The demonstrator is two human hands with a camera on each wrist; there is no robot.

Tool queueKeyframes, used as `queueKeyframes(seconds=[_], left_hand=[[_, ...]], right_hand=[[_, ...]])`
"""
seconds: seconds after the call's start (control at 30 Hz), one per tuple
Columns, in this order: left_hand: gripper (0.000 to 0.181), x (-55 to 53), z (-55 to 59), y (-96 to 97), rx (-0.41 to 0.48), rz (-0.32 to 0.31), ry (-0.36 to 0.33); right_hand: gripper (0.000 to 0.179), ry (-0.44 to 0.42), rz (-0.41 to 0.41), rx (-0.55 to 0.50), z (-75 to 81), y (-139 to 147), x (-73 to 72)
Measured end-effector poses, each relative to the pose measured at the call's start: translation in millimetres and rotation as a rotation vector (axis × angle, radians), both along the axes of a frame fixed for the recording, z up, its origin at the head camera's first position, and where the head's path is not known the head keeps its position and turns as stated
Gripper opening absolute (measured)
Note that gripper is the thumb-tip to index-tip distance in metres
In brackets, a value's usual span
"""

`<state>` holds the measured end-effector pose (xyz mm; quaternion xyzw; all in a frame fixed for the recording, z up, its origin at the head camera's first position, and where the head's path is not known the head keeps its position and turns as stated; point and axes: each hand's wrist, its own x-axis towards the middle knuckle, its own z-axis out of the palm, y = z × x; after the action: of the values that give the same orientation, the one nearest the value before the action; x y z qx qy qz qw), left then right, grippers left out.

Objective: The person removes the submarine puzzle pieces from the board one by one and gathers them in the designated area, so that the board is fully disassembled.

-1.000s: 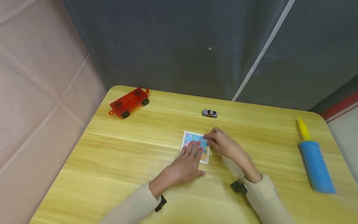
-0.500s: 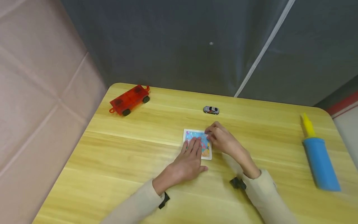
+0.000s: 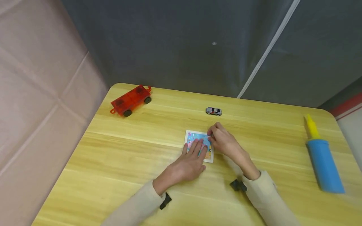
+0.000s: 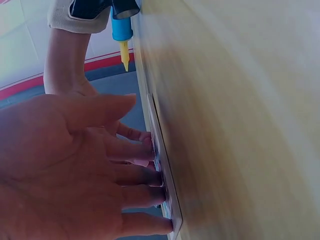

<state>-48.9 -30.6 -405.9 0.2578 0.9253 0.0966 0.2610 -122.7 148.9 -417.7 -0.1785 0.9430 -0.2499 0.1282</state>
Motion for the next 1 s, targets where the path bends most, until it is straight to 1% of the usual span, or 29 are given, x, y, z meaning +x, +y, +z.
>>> queueKeyframes(seconds=[0.1, 0.2, 0.23, 0.37, 0.43, 0.5, 0.53, 0.6, 0.67, 0.73, 0.8, 0.87, 0.93, 1.0], left_hand=[[0.070, -1.1, -10.0, -1.7, 0.009, 0.001, 0.006], [0.070, -2.6, -25.3, -3.5, 0.035, 0.010, 0.013], [0.070, -2.8, -27.8, -4.0, 0.036, 0.012, 0.017], [0.070, -1.5, -32.5, -5.0, 0.015, 0.006, 0.049], [0.070, -0.3, -26.7, -5.0, -0.008, 0.004, 0.054], [0.070, -0.8, -30.5, -6.4, 0.008, 0.006, 0.057], [0.070, -1.6, -34.9, -7.1, 0.013, 0.005, 0.066], [0.071, -3.4, -37.9, -7.7, -0.002, 0.001, 0.070], [0.071, -5.3, -43.8, -9.3, 0.019, 0.006, 0.061], [0.070, -4.8, -39.2, -9.5, 0.012, 0.011, 0.055], [0.069, -2.5, -26.9, -9.4, -0.003, 0.017, 0.046], [0.068, 0.4, -18.2, -8.9, -0.024, 0.017, 0.056], [0.070, 0.1, -20.8, -8.1, -0.030, 0.011, 0.065], [0.069, -0.8, -26.3, -7.3, -0.002, 0.007, 0.058]], right_hand=[[0.009, -0.005, -0.005, -0.001, -0.7, -3, -0.9], [0.012, -0.017, -0.017, 0.002, -1.3, -7, -0.3], [0.012, -0.015, -0.017, 0.005, -1.4, -7, -0.1], [0.013, 0.001, -0.031, 0.008, -2.6, -10, 0.4], [0.012, 0.013, -0.035, 0.001, -2.6, -11, 0.3], [0.011, 0.015, -0.044, -0.012, -3.0, -12, -0.5], [0.011, 0.018, -0.047, -0.016, -2.7, -12, -1.1], [0.011, 0.024, -0.050, -0.028, -2.9, -13, -2.5], [0.011, 0.032, -0.048, -0.041, -3.7, -12, -4.0], [0.012, 0.044, -0.042, -0.051, -3.8, -13, -4.9], [0.012, 0.056, -0.033, -0.060, -3.6, -13, -5.2], [0.013, 0.071, -0.025, -0.069, -3.3, -12, -5.0], [0.011, 0.082, -0.017, -0.076, -3.8, -11, -4.4], [0.009, 0.090, -0.011, -0.088, -5.0, -9, -3.6]])
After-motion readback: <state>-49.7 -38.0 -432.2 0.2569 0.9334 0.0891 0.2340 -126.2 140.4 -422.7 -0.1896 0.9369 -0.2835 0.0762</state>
